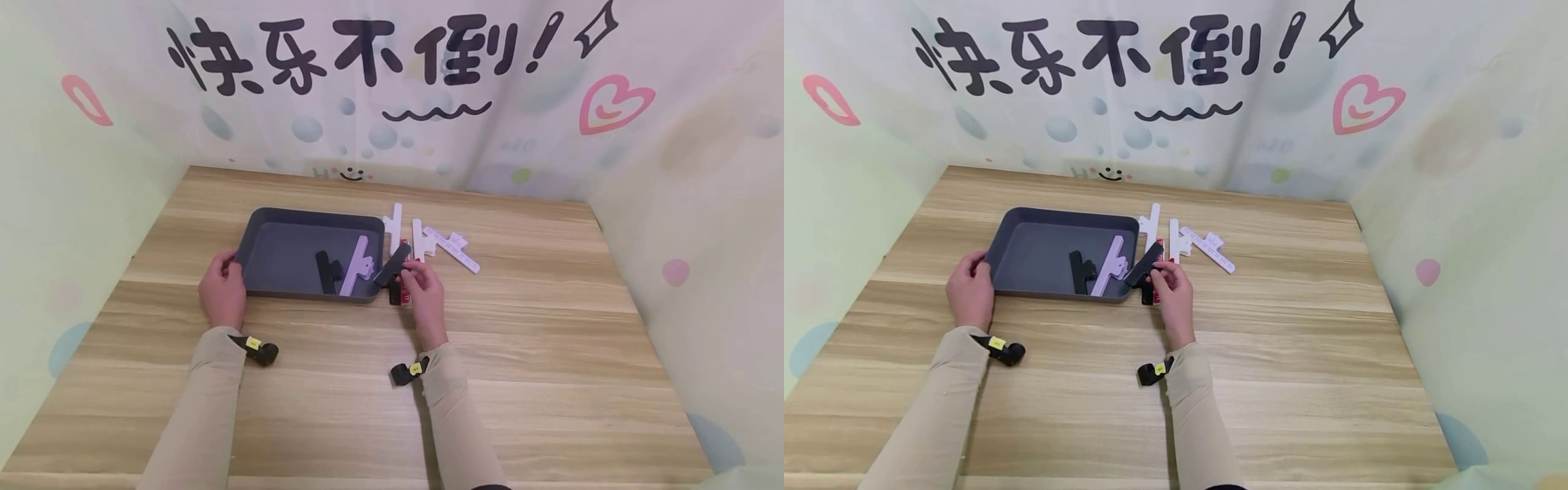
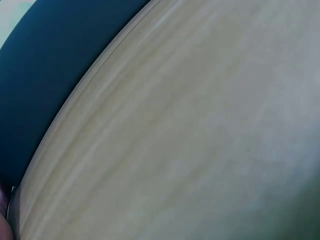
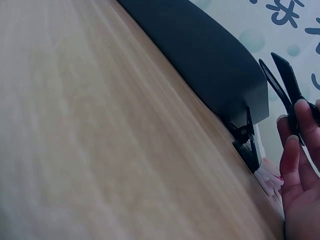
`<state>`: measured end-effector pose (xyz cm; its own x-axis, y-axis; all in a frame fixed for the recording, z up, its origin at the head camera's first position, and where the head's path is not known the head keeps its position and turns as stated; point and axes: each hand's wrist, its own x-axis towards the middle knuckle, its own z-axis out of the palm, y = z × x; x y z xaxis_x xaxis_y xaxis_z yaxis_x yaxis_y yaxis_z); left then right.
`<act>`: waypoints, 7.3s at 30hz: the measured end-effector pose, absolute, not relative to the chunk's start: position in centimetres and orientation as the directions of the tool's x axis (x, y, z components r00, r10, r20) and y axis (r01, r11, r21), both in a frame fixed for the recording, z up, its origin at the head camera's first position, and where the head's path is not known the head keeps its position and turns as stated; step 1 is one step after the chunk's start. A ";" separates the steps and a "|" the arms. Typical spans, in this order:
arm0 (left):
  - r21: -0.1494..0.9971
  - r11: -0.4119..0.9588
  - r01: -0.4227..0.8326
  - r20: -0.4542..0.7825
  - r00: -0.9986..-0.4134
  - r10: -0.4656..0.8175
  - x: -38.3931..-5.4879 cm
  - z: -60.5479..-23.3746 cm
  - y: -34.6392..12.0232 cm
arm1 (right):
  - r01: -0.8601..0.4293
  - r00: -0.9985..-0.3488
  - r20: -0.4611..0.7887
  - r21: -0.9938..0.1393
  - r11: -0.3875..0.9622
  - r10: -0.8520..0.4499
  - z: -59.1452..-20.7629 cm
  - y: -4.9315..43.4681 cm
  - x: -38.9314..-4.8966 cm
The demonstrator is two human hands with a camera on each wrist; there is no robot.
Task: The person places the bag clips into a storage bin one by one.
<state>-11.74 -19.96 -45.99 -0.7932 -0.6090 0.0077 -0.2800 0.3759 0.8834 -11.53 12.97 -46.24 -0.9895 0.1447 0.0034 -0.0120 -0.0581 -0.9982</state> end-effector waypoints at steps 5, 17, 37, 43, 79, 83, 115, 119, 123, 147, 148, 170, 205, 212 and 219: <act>0.883 0.374 -0.283 0.004 -0.792 -0.610 -11.7 -46.1 -20.0 | -0.022 -0.988 0.018 -0.999 -0.023 0.156 -46.3 12.9 -11.5; 0.883 0.378 -0.278 0.016 -0.787 -0.616 -11.7 -46.3 -20.0 | -0.027 -0.990 0.025 -0.999 -0.018 0.140 -46.5 13.0 -11.6; 0.883 0.379 -0.278 0.011 -0.793 -0.609 -11.8 -46.1 -20.0 | -0.053 -0.991 0.051 -0.998 -0.016 0.124 -46.7 12.9 -11.6; 0.885 0.376 -0.276 0.012 -0.793 -0.610 -11.7 -46.0 -20.1 | -0.047 -0.995 0.045 -0.999 -0.012 0.092 -46.5 12.7 -11.5; 0.865 0.398 -0.305 -0.013 -0.808 -0.590 -11.6 -46.5 -21.1 | -0.049 -0.997 0.030 -0.965 0.257 -0.076 -42.4 8.2 -14.9; 0.867 0.393 -0.308 -0.022 -0.810 -0.586 -11.6 -46.6 -21.1 | -0.053 -0.996 0.024 -0.925 0.375 -0.082 -42.4 7.1 -15.3; 0.884 0.379 -0.273 -0.002 -0.815 -0.580 -12.0 -46.4 -20.6 | -0.086 -0.996 0.031 -0.631 0.771 -0.086 -42.6 4.0 -17.9; 0.884 0.388 -0.262 0.015 -0.813 -0.582 -12.1 -46.6 -20.7 | -0.081 -0.996 0.028 -0.604 0.793 -0.081 -42.5 4.0 -17.9; 0.882 0.394 -0.259 0.023 -0.811 -0.584 -12.2 -46.7 -20.7 | -0.086 -0.995 0.002 -0.554 0.828 -0.103 -42.5 3.8 -17.8; 0.884 0.378 -0.275 -0.005 -0.814 -0.581 -11.8 -46.4 -20.6 | -0.194 -0.981 0.076 -0.439 0.877 -0.179 -43.3 3.7 -17.0; 0.883 0.379 -0.276 -0.005 -0.814 -0.580 -11.8 -46.4 -20.6 | -0.195 -0.981 0.086 -0.449 0.872 -0.175 -43.3 3.7 -17.0; 0.883 0.377 -0.281 -0.005 -0.808 -0.589 -12.0 -46.4 -20.7 | -0.108 -0.992 0.123 -0.875 0.472 0.001 -41.8 10.1 -16.1; 0.890 0.365 -0.275 -0.008 -0.808 -0.590 -11.9 -46.3 -20.6 | 0.046 -0.997 -0.065 -0.940 0.338 -0.044 -46.0 17.7 -13.8; 0.880 0.386 -0.277 0.002 -0.811 -0.586 -12.0 -46.4 -20.4 | 0.029 -0.999 -0.045 -0.902 0.431 -0.027 -46.2 17.2 -14.2; 0.889 0.373 -0.267 0.006 -0.807 -0.590 -12.1 -46.1 -20.5 | 0.073 -0.997 -0.078 -0.888 0.453 0.009 -45.9 16.7 -14.4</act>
<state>-12.05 -20.53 -46.09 -0.8073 -0.5901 0.0055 -0.2666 0.3730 0.8887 -14.41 16.72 -45.88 -0.9969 0.0089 -0.0779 0.0734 0.4535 -0.8882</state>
